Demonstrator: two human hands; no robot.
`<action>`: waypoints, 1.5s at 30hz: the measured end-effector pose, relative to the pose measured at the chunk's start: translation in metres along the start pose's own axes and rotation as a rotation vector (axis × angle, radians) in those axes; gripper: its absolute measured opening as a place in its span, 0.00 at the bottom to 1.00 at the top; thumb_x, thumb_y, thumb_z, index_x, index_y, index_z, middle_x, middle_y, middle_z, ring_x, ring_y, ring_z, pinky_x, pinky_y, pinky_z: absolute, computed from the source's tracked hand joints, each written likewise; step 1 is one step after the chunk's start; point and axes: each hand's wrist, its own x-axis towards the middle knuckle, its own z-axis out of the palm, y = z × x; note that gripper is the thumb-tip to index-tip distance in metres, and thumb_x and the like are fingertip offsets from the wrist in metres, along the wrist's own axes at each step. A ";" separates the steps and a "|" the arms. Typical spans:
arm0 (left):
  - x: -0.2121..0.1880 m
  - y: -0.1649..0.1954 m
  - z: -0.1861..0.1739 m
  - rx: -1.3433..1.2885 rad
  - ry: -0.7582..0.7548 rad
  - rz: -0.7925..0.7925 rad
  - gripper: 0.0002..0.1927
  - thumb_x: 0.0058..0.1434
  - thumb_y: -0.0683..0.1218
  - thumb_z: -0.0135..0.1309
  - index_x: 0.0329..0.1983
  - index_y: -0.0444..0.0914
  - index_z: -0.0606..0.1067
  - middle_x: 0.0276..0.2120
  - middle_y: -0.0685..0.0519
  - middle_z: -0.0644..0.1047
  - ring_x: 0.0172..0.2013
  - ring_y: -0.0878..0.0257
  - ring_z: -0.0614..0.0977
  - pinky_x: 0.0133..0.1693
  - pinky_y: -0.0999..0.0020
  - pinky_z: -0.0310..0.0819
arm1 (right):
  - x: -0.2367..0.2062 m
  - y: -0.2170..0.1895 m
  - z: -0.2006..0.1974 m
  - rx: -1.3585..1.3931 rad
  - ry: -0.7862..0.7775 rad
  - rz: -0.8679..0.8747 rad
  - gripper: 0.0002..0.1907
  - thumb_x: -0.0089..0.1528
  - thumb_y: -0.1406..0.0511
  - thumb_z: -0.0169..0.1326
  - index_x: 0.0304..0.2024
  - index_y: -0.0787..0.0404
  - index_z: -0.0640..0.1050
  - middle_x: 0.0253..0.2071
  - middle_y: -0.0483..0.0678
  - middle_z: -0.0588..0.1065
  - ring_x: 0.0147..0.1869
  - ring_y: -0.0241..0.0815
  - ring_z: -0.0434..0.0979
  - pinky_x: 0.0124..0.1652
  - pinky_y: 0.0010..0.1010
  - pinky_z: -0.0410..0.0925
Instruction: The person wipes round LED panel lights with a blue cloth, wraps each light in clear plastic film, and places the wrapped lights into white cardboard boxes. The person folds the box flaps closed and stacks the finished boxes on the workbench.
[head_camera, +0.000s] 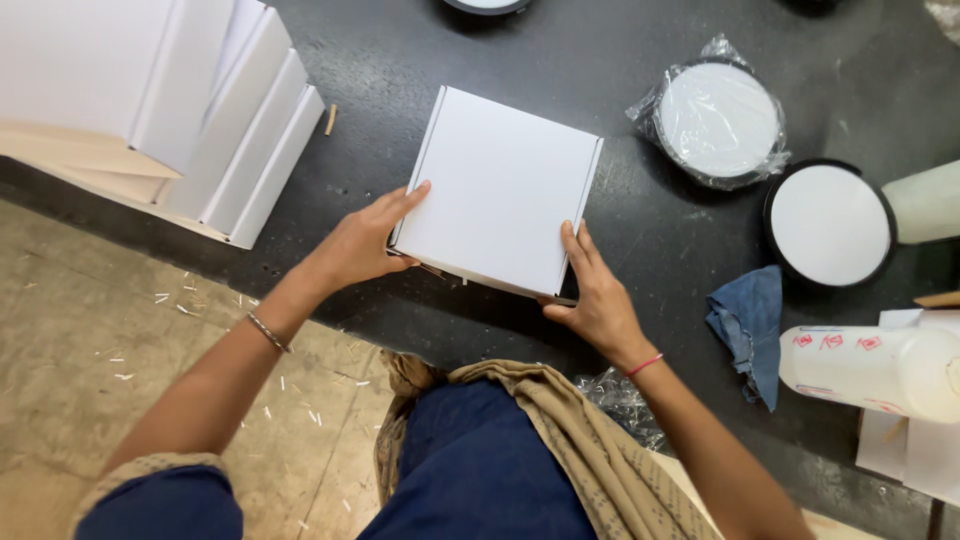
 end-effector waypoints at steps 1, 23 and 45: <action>-0.002 0.001 0.002 -0.033 0.053 0.040 0.56 0.44 0.46 0.73 0.76 0.45 0.58 0.66 0.36 0.68 0.62 0.41 0.74 0.60 0.56 0.71 | 0.000 0.000 0.004 0.026 0.035 -0.010 0.63 0.43 0.61 0.73 0.76 0.52 0.53 0.77 0.60 0.52 0.72 0.60 0.63 0.64 0.44 0.67; 0.078 0.095 -0.108 0.220 0.612 0.255 0.14 0.62 0.54 0.67 0.36 0.39 0.82 0.36 0.52 0.80 0.44 0.53 0.80 0.45 0.57 0.75 | 0.077 0.006 -0.174 0.036 0.495 -0.429 0.11 0.69 0.66 0.66 0.53 0.58 0.81 0.59 0.49 0.76 0.60 0.48 0.80 0.56 0.36 0.75; 0.133 0.089 -0.126 0.039 0.596 0.123 0.13 0.65 0.49 0.63 0.30 0.34 0.82 0.22 0.45 0.81 0.25 0.56 0.85 0.33 0.64 0.78 | 0.098 -0.037 -0.207 0.081 0.328 -0.103 0.11 0.66 0.70 0.55 0.49 0.70 0.81 0.31 0.49 0.82 0.31 0.33 0.83 0.33 0.22 0.75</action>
